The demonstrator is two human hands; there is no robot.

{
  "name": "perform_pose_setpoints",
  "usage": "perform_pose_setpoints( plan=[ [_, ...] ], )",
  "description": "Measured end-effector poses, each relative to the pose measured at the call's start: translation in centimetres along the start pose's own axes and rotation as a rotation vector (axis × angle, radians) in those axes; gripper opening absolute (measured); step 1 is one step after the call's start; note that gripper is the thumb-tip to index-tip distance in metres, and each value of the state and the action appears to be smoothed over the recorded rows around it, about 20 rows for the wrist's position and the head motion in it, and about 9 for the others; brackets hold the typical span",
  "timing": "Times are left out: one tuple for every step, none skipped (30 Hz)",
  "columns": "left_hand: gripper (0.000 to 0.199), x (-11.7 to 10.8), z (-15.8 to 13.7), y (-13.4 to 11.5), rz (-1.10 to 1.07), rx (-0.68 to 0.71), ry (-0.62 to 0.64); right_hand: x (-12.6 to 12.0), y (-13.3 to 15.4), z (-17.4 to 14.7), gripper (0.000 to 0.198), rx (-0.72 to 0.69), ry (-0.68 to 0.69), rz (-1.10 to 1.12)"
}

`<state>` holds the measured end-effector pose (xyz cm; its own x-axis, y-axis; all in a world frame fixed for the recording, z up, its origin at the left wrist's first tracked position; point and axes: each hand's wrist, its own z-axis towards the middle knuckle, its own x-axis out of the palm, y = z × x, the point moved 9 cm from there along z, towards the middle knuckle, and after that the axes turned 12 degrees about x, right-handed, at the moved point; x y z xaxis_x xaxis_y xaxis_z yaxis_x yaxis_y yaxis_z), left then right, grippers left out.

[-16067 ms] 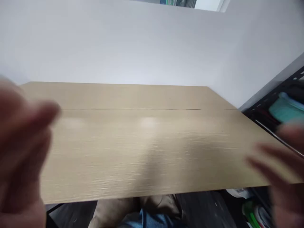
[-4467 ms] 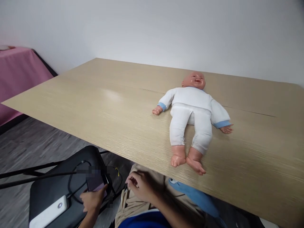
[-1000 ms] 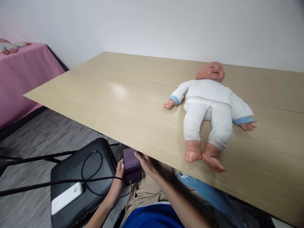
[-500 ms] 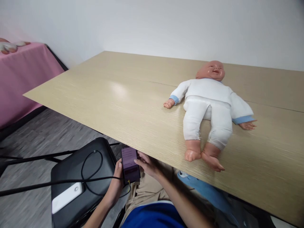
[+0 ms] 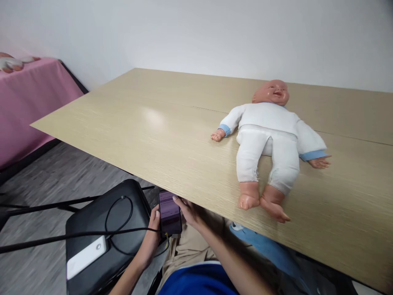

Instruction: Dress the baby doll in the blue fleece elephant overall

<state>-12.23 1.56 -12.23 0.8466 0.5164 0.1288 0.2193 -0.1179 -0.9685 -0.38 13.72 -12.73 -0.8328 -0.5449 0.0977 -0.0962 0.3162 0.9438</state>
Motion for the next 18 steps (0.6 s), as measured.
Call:
perform_pose_setpoints(
  plan=[
    [0.064,0.1,0.0,-0.1,-0.002,-0.001,0.002,-0.3,0.0,-0.2,0.056,0.0,-0.005,0.008],
    [0.063,0.3,0.0,-0.2,-0.008,-0.003,0.009,-0.6,-0.1,-0.3,0.055,0.003,-0.005,0.017],
    [0.062,0.5,0.0,-0.3,-0.013,-0.002,0.014,-0.7,-0.2,-0.4,0.053,0.007,0.005,0.028],
    [0.061,0.6,0.0,-0.4,-0.022,0.0,0.018,-0.7,-0.4,-0.5,0.052,0.013,0.027,0.04],
    [0.061,0.6,0.0,-0.5,-0.03,0.0,0.015,-0.5,-0.7,-0.6,0.052,0.021,0.059,0.055],
    [0.063,0.6,0.1,-0.5,-0.034,0.001,0.003,-0.2,-1.0,-0.6,0.052,0.028,0.098,0.072],
    [0.065,0.4,0.2,-0.5,-0.036,-0.001,-0.02,0.2,-1.3,-0.7,0.053,0.035,0.14,0.09],
    [0.067,0.2,0.2,-0.5,-0.038,-0.004,-0.045,0.5,-1.6,-0.8,0.053,0.041,0.18,0.108],
    [0.069,0.0,0.3,-0.4,-0.043,-0.008,-0.068,0.8,-2.0,-0.8,0.053,0.047,0.214,0.123],
    [0.07,-0.1,0.3,-0.3,-0.05,-0.014,-0.084,1.1,-2.3,-0.8,0.054,0.053,0.239,0.134],
    [0.07,-0.2,0.4,-0.2,-0.06,-0.018,-0.095,1.3,-2.7,-0.8,0.056,0.06,0.253,0.141],
    [0.07,-0.2,0.4,-0.2,-0.071,-0.021,-0.098,1.4,-3.0,-0.8,0.058,0.069,0.256,0.144],
    [0.071,-0.2,0.4,-0.2,-0.08,-0.027,-0.099,1.5,-3.3,-0.7,0.062,0.079,0.252,0.144],
    [0.071,-0.1,0.3,-0.3,-0.087,-0.031,-0.102,1.5,-3.6,-0.6,0.066,0.089,0.243,0.143],
    [0.071,-0.1,0.3,-0.4,-0.091,-0.036,-0.104,1.5,-3.7,-0.5,0.069,0.099,0.233,0.141],
    [0.072,0.0,0.2,-0.5,-0.091,-0.04,-0.103,1.4,-3.6,-0.5,0.07,0.107,0.223,0.139],
    [0.072,0.0,0.1,-0.6,-0.087,-0.043,-0.1,1.3,-3.5,-0.5,0.068,0.112,0.215,0.137],
    [0.072,-0.1,0.0,-0.8,-0.081,-0.046,-0.1,1.2,-3.2,-0.7,0.065,0.112,0.207,0.135]
  ],
)
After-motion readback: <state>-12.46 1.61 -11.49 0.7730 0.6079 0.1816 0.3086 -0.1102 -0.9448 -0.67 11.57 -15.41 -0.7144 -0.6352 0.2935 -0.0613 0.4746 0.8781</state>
